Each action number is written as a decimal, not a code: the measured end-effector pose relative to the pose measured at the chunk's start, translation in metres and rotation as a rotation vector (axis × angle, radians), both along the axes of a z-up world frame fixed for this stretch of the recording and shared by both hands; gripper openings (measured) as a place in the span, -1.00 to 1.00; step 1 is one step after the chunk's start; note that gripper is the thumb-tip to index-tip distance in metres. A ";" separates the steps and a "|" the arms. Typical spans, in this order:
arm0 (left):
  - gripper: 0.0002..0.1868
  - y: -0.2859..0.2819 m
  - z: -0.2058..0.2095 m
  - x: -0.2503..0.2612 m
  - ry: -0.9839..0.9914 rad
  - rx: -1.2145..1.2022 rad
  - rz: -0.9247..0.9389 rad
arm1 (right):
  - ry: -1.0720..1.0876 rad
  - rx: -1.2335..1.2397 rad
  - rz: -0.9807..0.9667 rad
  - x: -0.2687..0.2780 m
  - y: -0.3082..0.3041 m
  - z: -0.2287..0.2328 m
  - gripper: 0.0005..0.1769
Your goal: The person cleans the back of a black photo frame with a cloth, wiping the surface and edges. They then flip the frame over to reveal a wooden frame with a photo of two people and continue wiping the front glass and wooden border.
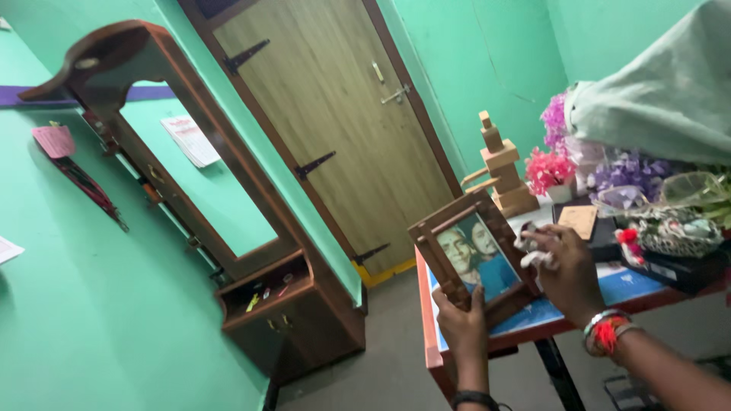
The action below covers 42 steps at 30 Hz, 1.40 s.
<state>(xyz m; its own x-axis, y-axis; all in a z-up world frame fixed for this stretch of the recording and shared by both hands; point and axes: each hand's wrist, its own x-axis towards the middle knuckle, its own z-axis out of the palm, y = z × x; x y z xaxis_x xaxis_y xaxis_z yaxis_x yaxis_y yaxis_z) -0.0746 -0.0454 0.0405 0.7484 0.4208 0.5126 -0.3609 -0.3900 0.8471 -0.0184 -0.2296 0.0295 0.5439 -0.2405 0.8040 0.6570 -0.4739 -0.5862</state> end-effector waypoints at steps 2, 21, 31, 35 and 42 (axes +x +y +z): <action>-0.48 0.000 0.001 -0.001 0.065 0.018 0.036 | -0.116 -0.255 -0.092 -0.007 0.009 0.020 -0.41; -0.45 -0.002 -0.002 0.001 0.040 0.001 0.020 | 0.373 -0.571 -0.032 -0.008 0.010 0.051 -0.52; -0.48 0.001 -0.010 0.003 0.013 0.044 0.041 | 0.249 -0.804 -0.132 -0.025 0.013 0.063 -0.39; -0.45 0.000 -0.005 0.003 0.020 0.002 0.004 | 0.216 -0.874 -0.154 -0.025 0.011 0.065 -0.33; -0.50 0.000 -0.007 0.002 -0.003 0.033 -0.021 | 0.277 -0.784 -0.113 -0.018 0.013 0.059 -0.30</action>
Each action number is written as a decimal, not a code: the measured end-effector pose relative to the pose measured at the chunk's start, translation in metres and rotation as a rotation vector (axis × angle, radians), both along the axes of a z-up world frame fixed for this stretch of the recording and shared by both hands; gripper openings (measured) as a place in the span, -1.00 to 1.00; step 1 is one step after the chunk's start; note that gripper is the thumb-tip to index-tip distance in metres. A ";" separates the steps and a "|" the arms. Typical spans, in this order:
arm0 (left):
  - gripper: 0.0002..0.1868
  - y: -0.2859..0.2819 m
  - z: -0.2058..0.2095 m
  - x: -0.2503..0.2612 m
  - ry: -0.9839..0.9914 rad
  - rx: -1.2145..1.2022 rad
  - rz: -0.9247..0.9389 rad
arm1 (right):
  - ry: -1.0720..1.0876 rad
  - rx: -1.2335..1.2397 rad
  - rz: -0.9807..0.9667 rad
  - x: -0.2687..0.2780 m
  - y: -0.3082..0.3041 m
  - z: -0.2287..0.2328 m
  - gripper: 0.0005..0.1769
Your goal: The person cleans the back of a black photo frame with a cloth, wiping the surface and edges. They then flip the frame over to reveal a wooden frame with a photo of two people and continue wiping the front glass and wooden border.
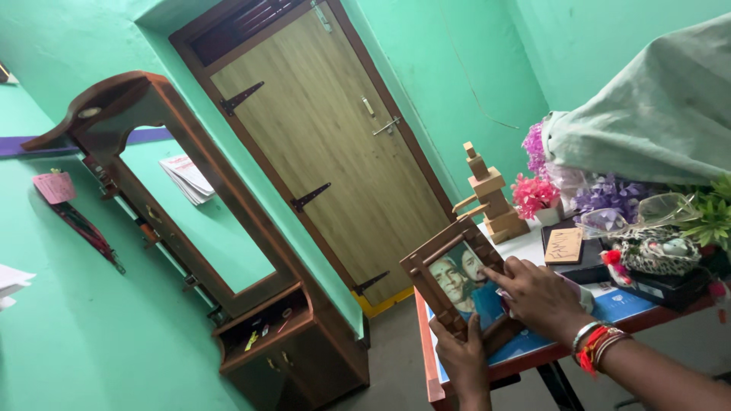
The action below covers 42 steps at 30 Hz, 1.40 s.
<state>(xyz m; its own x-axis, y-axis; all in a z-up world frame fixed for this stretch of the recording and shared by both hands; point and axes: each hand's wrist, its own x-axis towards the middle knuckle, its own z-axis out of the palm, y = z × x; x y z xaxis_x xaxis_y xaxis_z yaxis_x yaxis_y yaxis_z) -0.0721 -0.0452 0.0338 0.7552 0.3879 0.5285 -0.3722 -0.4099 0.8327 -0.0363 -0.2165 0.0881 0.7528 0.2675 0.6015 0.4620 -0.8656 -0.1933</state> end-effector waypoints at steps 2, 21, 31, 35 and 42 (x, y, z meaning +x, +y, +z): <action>-0.49 0.000 0.002 0.000 0.041 0.003 0.014 | 0.000 0.090 0.017 0.005 0.000 -0.002 -0.35; -0.49 0.001 0.000 0.004 0.021 0.008 0.008 | 0.198 0.206 0.044 0.017 0.002 0.008 -0.58; -0.49 0.005 -0.005 0.008 0.004 0.027 0.019 | 0.284 0.266 0.056 0.011 0.002 0.018 -0.39; -0.49 0.004 -0.002 0.006 0.000 0.029 0.003 | 0.276 0.241 0.070 0.014 0.000 0.016 -0.68; -0.45 -0.005 0.011 -0.002 0.129 -0.003 0.009 | -0.219 0.778 0.224 -0.004 0.025 0.053 -0.63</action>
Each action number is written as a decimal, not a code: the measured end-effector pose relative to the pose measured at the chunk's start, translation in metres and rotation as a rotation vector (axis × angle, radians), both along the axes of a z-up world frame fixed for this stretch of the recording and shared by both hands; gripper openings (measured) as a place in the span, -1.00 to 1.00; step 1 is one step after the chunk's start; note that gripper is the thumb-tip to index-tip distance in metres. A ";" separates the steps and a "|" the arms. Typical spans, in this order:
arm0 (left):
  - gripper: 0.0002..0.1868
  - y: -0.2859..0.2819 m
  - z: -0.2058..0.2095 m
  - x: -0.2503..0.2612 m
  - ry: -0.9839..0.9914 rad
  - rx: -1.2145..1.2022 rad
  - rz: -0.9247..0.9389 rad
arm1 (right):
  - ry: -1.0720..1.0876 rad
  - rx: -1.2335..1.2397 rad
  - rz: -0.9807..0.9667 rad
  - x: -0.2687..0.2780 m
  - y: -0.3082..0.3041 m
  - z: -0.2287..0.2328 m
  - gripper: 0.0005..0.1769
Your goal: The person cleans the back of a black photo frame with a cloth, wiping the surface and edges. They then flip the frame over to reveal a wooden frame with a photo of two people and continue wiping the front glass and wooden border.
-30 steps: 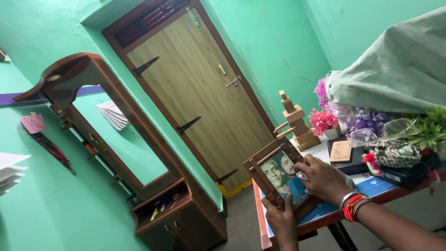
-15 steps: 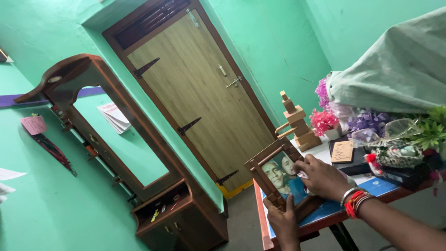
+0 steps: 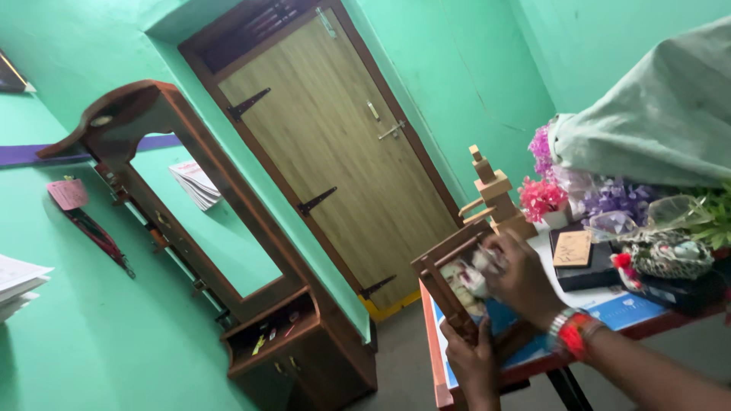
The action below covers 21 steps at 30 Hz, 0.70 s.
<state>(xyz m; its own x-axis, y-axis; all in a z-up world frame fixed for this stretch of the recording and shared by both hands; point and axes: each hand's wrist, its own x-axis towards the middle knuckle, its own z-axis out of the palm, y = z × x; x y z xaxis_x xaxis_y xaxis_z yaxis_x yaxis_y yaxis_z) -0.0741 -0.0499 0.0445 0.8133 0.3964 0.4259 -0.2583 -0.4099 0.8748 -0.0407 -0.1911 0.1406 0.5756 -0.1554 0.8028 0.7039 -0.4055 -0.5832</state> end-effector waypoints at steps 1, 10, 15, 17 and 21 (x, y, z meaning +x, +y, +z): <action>-0.47 0.001 -0.001 -0.002 -0.004 -0.010 -0.025 | -0.092 0.063 0.003 -0.001 0.011 0.009 -0.67; -0.43 0.011 -0.027 0.016 -0.088 0.098 0.042 | -0.316 -0.341 0.056 -0.006 0.068 -0.006 -0.55; -0.54 0.013 -0.031 0.024 -0.109 0.034 0.058 | 0.161 -0.536 0.231 -0.001 0.032 -0.065 -0.50; -0.51 0.011 -0.030 0.020 -0.196 0.000 -0.039 | 0.140 -0.531 0.228 0.006 0.021 -0.063 -0.52; -0.45 0.008 -0.031 0.017 -0.015 0.104 0.100 | -0.082 -0.463 0.184 0.020 0.017 -0.033 -0.48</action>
<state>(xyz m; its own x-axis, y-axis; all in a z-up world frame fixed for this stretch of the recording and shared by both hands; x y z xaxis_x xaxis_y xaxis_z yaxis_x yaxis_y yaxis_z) -0.0569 -0.0417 0.0136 0.7653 0.4282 0.4806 -0.2242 -0.5226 0.8226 -0.0210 -0.1743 0.1079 0.4920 0.3257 0.8074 0.8242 -0.4730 -0.3114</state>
